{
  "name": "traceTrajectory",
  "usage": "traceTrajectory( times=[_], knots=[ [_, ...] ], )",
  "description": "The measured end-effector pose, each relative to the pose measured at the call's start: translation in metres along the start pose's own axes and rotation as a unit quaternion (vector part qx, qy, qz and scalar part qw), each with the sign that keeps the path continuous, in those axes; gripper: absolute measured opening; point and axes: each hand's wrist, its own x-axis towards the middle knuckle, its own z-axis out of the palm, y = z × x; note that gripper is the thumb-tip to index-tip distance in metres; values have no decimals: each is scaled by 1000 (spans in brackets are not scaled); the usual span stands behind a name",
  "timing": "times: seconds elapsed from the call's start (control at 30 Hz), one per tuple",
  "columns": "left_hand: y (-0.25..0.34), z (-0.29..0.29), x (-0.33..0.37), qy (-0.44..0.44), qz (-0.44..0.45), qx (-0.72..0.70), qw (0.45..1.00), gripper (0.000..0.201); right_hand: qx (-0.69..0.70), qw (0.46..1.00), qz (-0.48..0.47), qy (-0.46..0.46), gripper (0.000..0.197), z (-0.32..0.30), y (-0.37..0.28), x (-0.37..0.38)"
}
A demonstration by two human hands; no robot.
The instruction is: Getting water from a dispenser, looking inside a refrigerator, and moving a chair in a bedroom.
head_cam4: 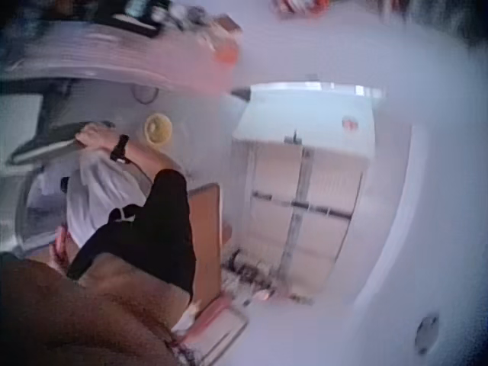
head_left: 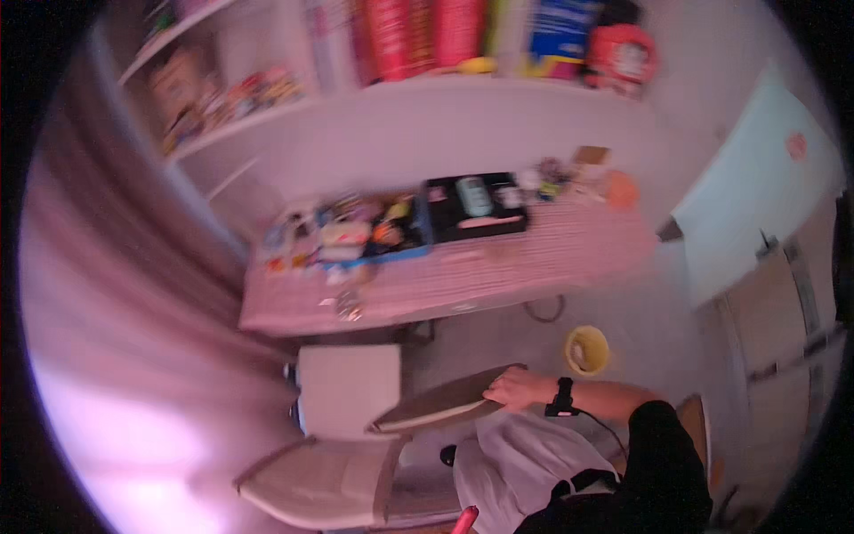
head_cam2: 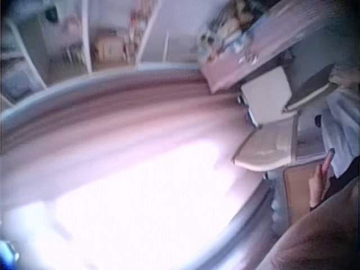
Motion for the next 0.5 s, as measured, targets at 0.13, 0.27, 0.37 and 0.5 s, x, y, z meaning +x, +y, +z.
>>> traceTrajectory(
  times=[0.13, 0.27, 0.37, 0.5],
  knots=[
    [46, 34, 10, -28, 26, 221, 974, 63, -54, 998, 13, 34, 15, -17, 24, -150],
    [35, 83, 60, 16, 163, 333, 929, 49, -21, 991, 97, 85, 13, 10, 37, -312],
    [30, 141, 104, 46, 225, 355, 906, 40, -8, 977, 171, 127, 14, 44, 36, -417],
    [85, 271, 138, 64, 377, 630, 676, 27, -17, 948, 266, 172, 13, 104, 65, -549]
  ],
)
